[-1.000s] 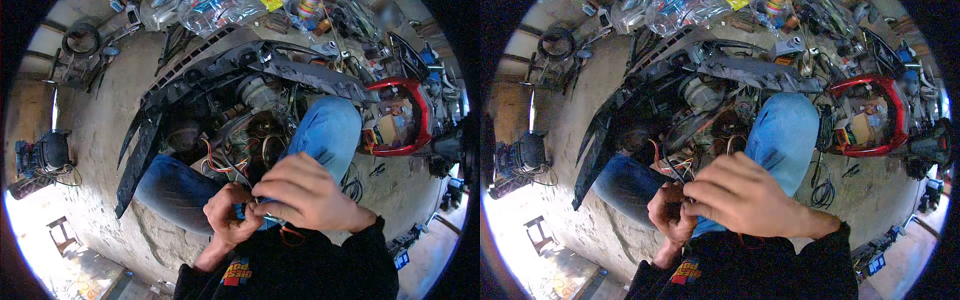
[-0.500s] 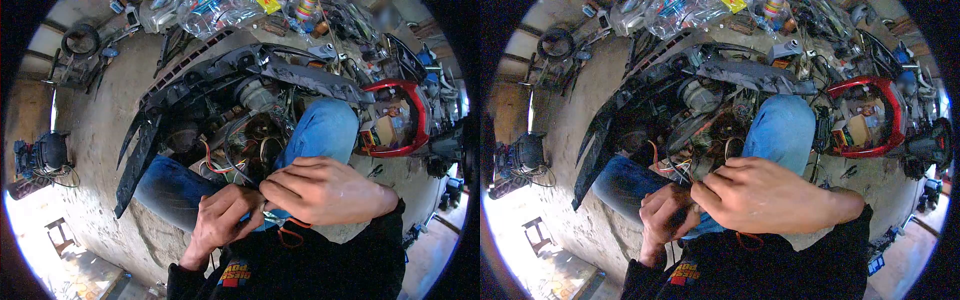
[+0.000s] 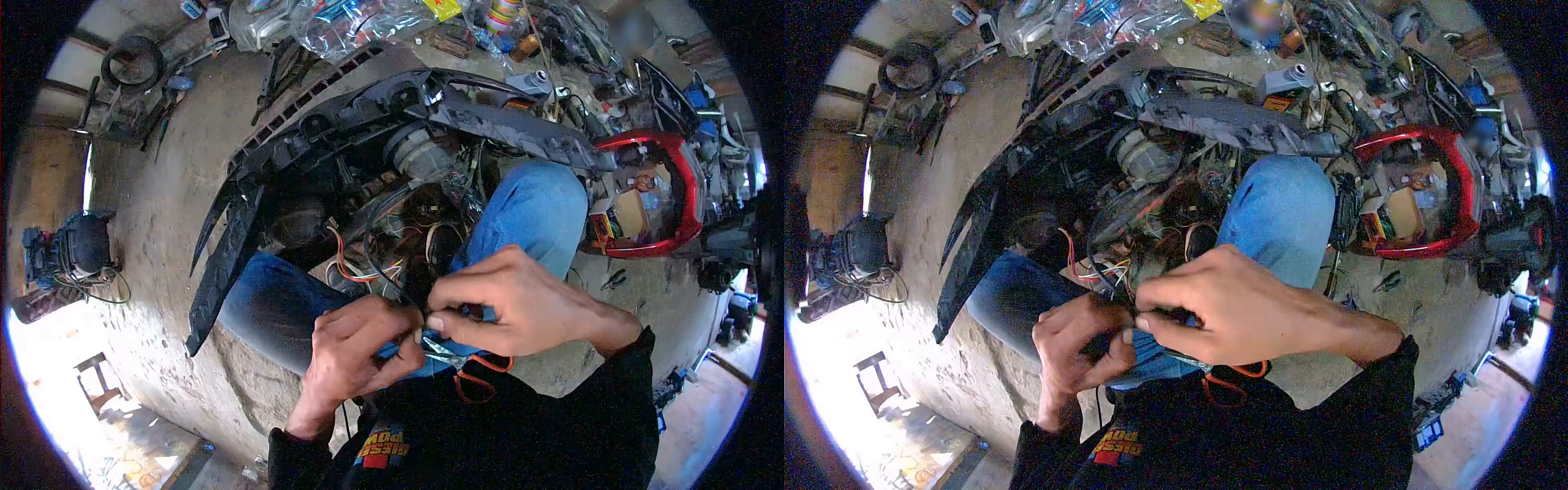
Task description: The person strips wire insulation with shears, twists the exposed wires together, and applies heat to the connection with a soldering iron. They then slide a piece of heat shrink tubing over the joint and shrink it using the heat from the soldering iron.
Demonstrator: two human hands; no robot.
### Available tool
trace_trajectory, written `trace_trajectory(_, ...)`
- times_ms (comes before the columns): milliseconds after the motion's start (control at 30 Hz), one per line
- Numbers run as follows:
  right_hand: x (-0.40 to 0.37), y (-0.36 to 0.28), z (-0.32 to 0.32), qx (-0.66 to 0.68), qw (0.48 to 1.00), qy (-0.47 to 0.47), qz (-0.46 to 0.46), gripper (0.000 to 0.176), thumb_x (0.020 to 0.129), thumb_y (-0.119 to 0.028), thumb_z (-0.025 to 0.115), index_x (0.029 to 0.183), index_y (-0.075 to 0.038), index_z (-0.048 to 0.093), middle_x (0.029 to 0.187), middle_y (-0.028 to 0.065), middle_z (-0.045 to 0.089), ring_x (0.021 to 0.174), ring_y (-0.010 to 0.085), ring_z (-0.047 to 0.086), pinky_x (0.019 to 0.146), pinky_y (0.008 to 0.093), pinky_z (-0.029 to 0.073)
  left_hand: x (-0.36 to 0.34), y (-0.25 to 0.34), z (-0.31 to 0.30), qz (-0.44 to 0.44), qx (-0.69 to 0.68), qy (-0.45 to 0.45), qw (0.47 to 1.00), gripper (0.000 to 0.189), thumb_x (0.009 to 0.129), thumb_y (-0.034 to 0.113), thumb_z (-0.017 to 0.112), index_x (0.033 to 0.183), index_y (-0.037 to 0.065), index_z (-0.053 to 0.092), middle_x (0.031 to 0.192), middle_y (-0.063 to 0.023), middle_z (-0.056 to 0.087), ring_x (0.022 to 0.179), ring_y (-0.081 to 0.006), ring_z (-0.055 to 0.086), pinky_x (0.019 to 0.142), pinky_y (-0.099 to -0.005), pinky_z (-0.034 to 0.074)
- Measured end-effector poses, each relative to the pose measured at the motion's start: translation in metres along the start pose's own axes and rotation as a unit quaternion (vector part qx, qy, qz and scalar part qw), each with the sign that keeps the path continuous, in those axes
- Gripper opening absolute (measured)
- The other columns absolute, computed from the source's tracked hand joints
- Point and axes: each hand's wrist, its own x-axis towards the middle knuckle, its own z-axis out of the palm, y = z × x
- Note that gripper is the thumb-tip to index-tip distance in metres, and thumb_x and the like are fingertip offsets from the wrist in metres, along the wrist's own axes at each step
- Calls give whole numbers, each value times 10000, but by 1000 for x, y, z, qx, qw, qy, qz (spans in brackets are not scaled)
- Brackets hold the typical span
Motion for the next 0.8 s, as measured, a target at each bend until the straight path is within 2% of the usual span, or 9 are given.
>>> trace_trajectory(133, -2, 1, 10, 67, 993, 64, 72, 95, 928, -129, 652, 953, -38, 660, 647, 124, 585, 570, 281, 616, 544, 390, 462, 2, 21, 2, -151, -80, 1, 985, 252, 856, 87, 777, 1042, 20, 621, 874, -141, 684, 738, -267, 705, 666, -333, 557)
trace_trajectory(233, -8, 2, 23, 89, 990, 72, 88, 122, 936, -141, 656, 997, -35, 654, 675, 125, 592, 603, 284, 620, 559, 379, 461, -11, 18, 15, -218, -83, 21, 972, 267, 885, 107, 767, 1062, 7, 594, 891, -168, 689, 772, -273, 721, 680, -342, 557)
trace_trajectory(267, -10, 2, 26, 83, 990, 77, 88, 126, 939, -142, 656, 1005, -34, 651, 689, 127, 600, 613, 288, 625, 563, 379, 464, -11, 21, 15, -225, -64, 20, 972, 210, 907, 88, 739, 1029, 2, 591, 892, -179, 690, 792, -281, 729, 676, -348, 557)
trace_trajectory(333, -11, 1, 33, 104, 987, 78, 98, 124, 958, -135, 643, 1030, -34, 639, 752, 143, 634, 657, 312, 645, 592, 389, 485, -21, 15, 19, -235, -56, 27, 970, 193, 948, 146, 707, 1014, -3, 604, 819, -149, 693, 695, -209, 709, 631, -322, 544)
trace_trajectory(367, -12, 1, 37, 103, 987, 89, 86, 115, 964, -125, 642, 1017, -22, 645, 751, 133, 638, 662, 273, 650, 600, 363, 488, -25, 12, 21, -238, -53, 32, 969, 202, 968, 175, 691, 1006, -6, 611, 782, -133, 695, 646, -173, 698, 609, -309, 538)
trace_trajectory(433, -14, 2, 43, 102, 987, 109, 60, 108, 978, -104, 640, 991, 1, 656, 750, 114, 645, 671, 194, 662, 615, 312, 494, -22, 22, 14, -269, -69, 15, 961, 155, 949, 101, 692, 1024, 1, 601, 842, -165, 688, 728, -259, 714, 646, -339, 549)
trace_trajectory(467, -14, 3, 45, 103, 987, 103, 67, 109, 978, -106, 641, 996, 1, 656, 761, 118, 649, 685, 194, 668, 619, 311, 496, -22, 25, 12, -283, -77, 6, 956, 147, 940, 64, 693, 1033, 4, 597, 872, -181, 685, 769, -302, 721, 665, -355, 555)
trace_trajectory(567, -16, 5, 50, 107, 986, 93, 84, 118, 980, -115, 642, 1000, 1, 653, 770, 122, 648, 695, 195, 670, 619, 313, 494, -26, 24, 12, -265, -58, -4, 963, 136, 942, 56, 685, 1034, 1, 600, 867, -185, 675, 755, -307, 716, 645, -362, 548)
trace_trajectory(800, -13, 2, 50, 91, 989, 40, 111, 149, 977, -153, 643, 928, -14, 618, 668, 76, 534, 580, 176, 548, 539, 321, 416, -30, -2, 10, -76, -56, -1, 996, 168, 865, 34, 723, 986, 23, 607, 807, -135, 628, 687, -305, 662, 605, -380, 525)
